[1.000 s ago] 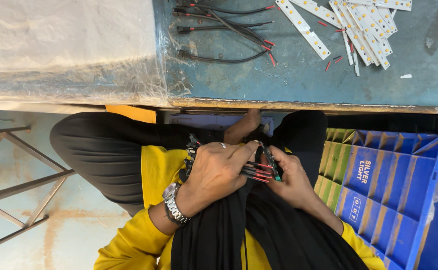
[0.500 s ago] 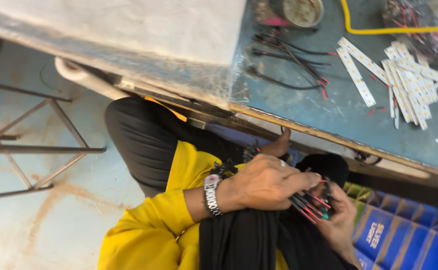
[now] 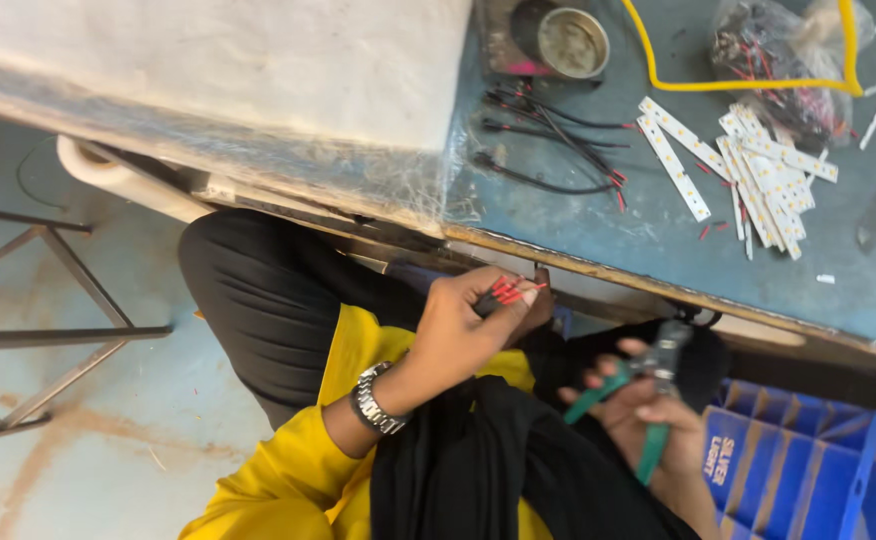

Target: The person strips the insulation from the ends of multiple black wires using wire strippers. They repeatedly pick up wires, strip both ends, and place them on the table. LED strips and other components are visible on the workbench.

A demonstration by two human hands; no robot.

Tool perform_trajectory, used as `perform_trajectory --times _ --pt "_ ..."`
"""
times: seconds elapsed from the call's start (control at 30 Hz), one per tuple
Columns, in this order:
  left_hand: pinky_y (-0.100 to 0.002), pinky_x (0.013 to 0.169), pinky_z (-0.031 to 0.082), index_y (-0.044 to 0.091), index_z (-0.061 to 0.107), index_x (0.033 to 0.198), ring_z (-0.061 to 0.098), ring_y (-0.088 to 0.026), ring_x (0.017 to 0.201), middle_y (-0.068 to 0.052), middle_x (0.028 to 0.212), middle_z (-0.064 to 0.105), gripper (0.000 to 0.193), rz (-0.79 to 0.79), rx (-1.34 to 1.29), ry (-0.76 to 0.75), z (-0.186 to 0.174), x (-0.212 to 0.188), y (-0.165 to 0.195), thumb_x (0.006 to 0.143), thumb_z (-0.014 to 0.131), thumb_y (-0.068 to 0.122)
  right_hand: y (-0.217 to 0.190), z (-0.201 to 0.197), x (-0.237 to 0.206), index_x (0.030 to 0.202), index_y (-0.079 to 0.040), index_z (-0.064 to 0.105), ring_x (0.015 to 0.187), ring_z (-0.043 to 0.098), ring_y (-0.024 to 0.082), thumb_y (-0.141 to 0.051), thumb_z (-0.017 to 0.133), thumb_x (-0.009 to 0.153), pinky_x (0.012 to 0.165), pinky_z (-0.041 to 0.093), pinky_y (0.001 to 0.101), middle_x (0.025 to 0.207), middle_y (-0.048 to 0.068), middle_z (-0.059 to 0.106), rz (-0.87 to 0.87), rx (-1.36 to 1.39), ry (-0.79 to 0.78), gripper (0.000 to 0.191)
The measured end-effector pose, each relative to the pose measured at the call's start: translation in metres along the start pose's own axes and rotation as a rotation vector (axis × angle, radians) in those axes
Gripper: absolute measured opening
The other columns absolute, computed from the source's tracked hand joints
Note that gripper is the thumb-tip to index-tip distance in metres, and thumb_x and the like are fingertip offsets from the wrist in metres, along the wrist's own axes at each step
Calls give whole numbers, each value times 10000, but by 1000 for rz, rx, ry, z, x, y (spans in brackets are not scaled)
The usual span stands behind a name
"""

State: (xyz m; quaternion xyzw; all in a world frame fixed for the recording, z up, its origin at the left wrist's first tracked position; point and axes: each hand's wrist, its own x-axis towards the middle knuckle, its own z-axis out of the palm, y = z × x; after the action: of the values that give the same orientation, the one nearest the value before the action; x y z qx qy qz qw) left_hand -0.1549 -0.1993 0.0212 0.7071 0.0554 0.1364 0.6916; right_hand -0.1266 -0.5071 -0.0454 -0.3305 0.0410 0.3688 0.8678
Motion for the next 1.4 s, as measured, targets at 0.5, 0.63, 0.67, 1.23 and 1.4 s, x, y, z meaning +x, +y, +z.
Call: perform_trajectory --times 0.5,0.63,0.67,1.23,1.4 --pt "-215 692 520 -25 724 1027 611 -14 789 -44 829 750 116 -166 7 -46 -9 -1 -3 949 704 58 44 32 14 1577 -47 327 1037 659 431 -249 582 928 885 523 571 1218 296 576 -93 -239 87 726" --pt "-232 713 567 -27 653 1102 730 -63 851 -116 870 786 196 -89 93 -155 -10 -4 6 905 653 -28 59 41 4 1502 -71 295 1080 652 416 -290 593 960 909 531 582 1257 292 563 -170 -197 56 657" --pt "-233 712 569 -24 633 1118 746 -77 860 -127 882 785 215 -88 118 -180 -11 -4 8 904 653 -33 61 47 1 1495 -63 295 1089 644 408 -304 602 957 922 527 586 1271 295 563 -163 -205 93 665" --pt "-215 648 573 -21 625 1069 785 -112 777 -129 836 802 152 -263 120 -344 -7 -18 9 931 683 4 86 85 -6 1665 -195 56 1230 607 301 -550 558 968 1091 449 490 1374 149 507 51 -196 48 929" --pt "-241 647 578 -6 634 1057 796 -142 800 -141 855 781 146 -94 186 -310 -4 -19 13 940 709 41 81 84 -3 1650 -81 183 1084 658 304 -481 577 997 977 515 488 1285 189 618 -100 -141 146 862"
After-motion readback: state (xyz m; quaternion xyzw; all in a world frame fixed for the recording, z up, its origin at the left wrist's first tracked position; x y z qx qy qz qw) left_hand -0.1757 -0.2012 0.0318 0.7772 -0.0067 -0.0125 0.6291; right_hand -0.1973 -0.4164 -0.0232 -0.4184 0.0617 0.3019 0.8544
